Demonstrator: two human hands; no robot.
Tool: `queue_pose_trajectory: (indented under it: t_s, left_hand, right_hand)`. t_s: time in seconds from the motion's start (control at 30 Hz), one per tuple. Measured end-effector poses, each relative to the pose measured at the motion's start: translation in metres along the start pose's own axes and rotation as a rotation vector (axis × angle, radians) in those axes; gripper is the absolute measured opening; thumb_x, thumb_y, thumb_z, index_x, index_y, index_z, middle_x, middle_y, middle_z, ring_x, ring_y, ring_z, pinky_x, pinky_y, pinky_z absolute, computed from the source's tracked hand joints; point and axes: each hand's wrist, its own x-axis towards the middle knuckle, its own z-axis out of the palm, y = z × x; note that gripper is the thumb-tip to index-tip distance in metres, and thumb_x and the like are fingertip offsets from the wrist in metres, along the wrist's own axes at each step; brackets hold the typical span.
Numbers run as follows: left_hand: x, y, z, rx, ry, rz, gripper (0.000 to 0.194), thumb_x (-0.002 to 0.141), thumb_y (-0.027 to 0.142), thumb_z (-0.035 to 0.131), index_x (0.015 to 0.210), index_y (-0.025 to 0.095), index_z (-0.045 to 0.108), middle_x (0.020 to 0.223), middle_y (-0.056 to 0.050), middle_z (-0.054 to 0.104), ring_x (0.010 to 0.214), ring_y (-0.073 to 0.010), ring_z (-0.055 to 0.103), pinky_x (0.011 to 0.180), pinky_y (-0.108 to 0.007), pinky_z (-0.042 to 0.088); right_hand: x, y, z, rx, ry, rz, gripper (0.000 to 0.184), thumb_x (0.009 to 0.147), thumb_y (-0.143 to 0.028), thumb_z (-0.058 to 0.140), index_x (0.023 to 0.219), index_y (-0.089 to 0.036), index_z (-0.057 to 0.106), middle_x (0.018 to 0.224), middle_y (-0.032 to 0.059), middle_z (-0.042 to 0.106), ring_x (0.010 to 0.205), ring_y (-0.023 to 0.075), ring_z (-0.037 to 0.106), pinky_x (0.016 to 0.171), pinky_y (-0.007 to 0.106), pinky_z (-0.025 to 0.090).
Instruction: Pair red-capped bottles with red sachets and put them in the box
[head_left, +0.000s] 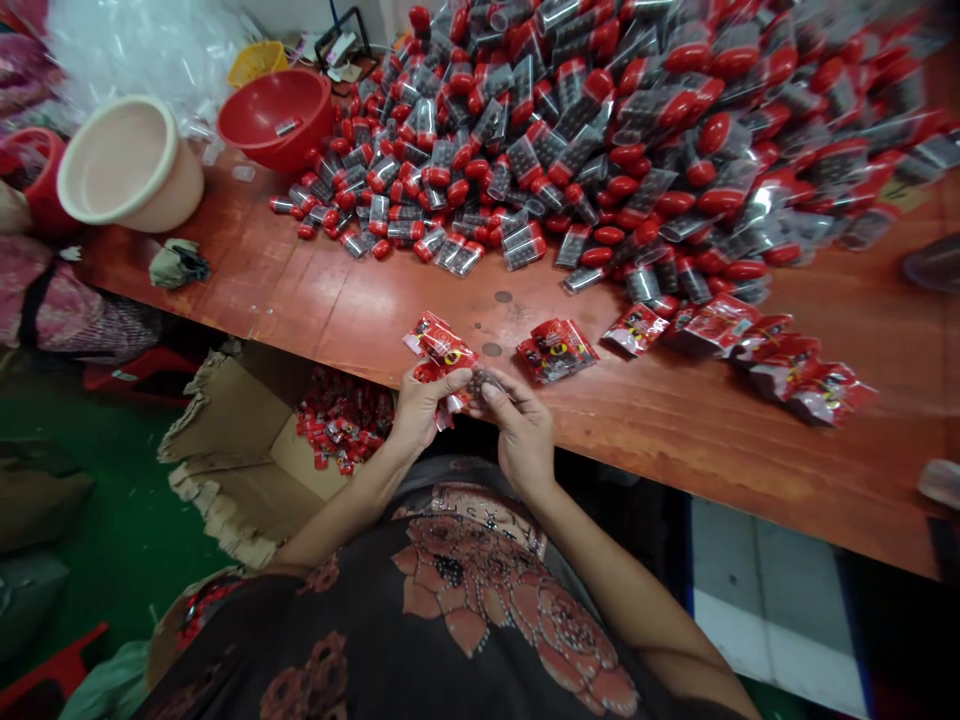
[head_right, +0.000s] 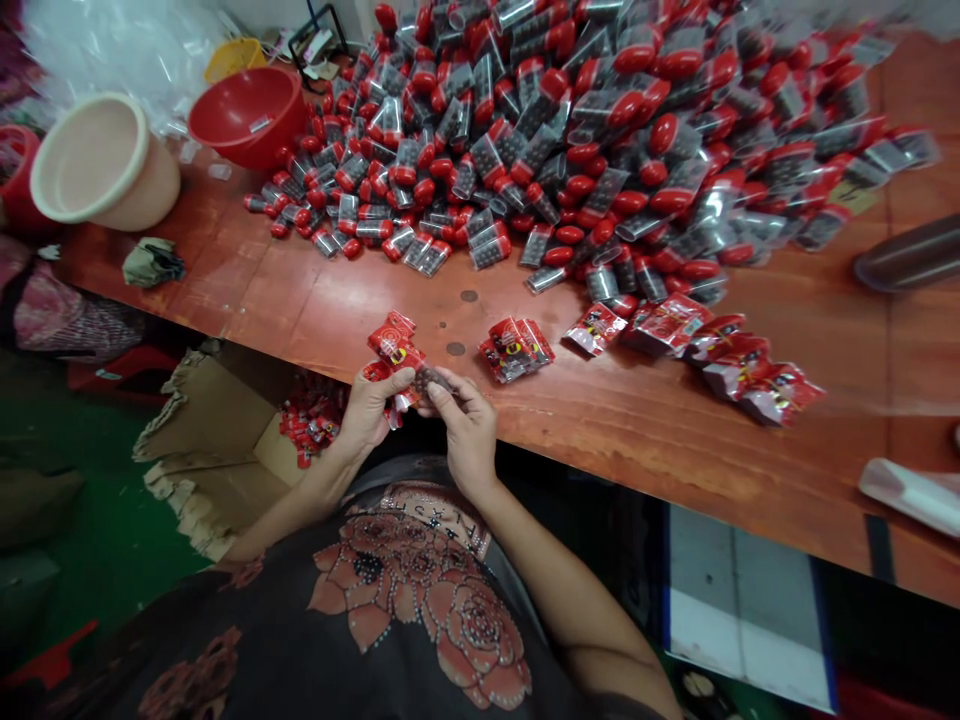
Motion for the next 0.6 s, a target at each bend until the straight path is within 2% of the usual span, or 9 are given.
queue_pose_trajectory:
  t_s: [0.07, 0.2, 0.33, 0.43, 0.5, 0.57, 0.6]
  left_hand:
    - [-0.003, -0.004, 0.001, -0.013, 0.008, 0.012, 0.031, 0.053, 0.025, 0.088, 0.077, 0.015, 0.07, 0.073, -0.001, 0.071, 0.06, -0.011, 0.063, 0.059, -0.022, 0.049]
    - [-0.006, -0.007, 0.004, 0.0, 0.026, 0.025, 0.033, 0.055, 0.03, 0.087, 0.078, 0.015, 0.068, 0.07, 0.0, 0.069, 0.05, -0.0082, 0.057, 0.048, -0.02, 0.044]
    - [-0.001, -0.001, -0.001, 0.034, 0.02, 0.018, 0.035, 0.054, 0.035, 0.087, 0.071, 0.014, 0.065, 0.058, 0.003, 0.063, 0.035, -0.0049, 0.046, 0.036, -0.019, 0.035]
    - [0.004, 0.003, -0.005, 0.057, 0.039, 0.047, 0.033, 0.053, 0.033, 0.088, 0.065, 0.014, 0.064, 0.055, 0.003, 0.062, 0.035, -0.0041, 0.045, 0.035, -0.018, 0.033]
    - [0.003, 0.004, -0.004, 0.072, 0.045, 0.064, 0.031, 0.052, 0.03, 0.088, 0.066, 0.014, 0.065, 0.057, 0.003, 0.063, 0.036, -0.0039, 0.046, 0.035, -0.017, 0.034]
    - [0.0, 0.002, -0.002, 0.082, 0.038, 0.058, 0.03, 0.052, 0.028, 0.088, 0.068, 0.015, 0.067, 0.059, 0.003, 0.065, 0.037, -0.004, 0.047, 0.036, -0.017, 0.035]
    - [-0.002, 0.001, 0.0, 0.084, 0.03, 0.048, 0.03, 0.053, 0.028, 0.088, 0.069, 0.015, 0.067, 0.059, 0.003, 0.065, 0.037, -0.0041, 0.047, 0.036, -0.017, 0.035]
  right_hand:
    - [-0.001, 0.005, 0.003, 0.024, 0.019, 0.016, 0.03, 0.085, -0.036, 0.063, 0.113, -0.027, 0.066, 0.11, 0.0048, 0.065, 0.077, 0.0145, 0.068, 0.073, 0.037, 0.063]
    - [-0.002, 0.007, 0.005, 0.006, 0.072, -0.093, 0.029, 0.085, -0.035, 0.064, 0.113, -0.029, 0.068, 0.11, 0.0033, 0.063, 0.089, 0.016, 0.067, 0.075, 0.035, 0.062]
    - [0.001, 0.0, -0.002, 0.023, 0.016, -0.098, 0.025, 0.084, -0.031, 0.066, 0.108, -0.033, 0.07, 0.1, 0.0, 0.059, 0.082, 0.0129, 0.066, 0.07, 0.031, 0.062]
    - [0.002, -0.007, -0.009, -0.118, -0.018, -0.159, 0.027, 0.084, -0.029, 0.066, 0.11, -0.034, 0.071, 0.092, -0.0004, 0.057, 0.078, 0.012, 0.062, 0.07, 0.03, 0.06]
    - [0.001, -0.01, -0.01, -0.24, 0.004, -0.238, 0.028, 0.083, -0.028, 0.067, 0.11, -0.033, 0.071, 0.089, -0.0003, 0.056, 0.08, 0.0127, 0.06, 0.074, 0.031, 0.058]
    - [0.001, -0.011, -0.008, -0.23, 0.047, -0.236, 0.027, 0.082, -0.028, 0.068, 0.109, -0.033, 0.071, 0.09, 0.0, 0.057, 0.08, 0.0127, 0.06, 0.074, 0.031, 0.058]
    - [0.001, -0.011, -0.006, -0.163, 0.06, -0.185, 0.026, 0.083, -0.029, 0.067, 0.109, -0.032, 0.071, 0.093, 0.0004, 0.059, 0.078, 0.0126, 0.061, 0.072, 0.031, 0.058]
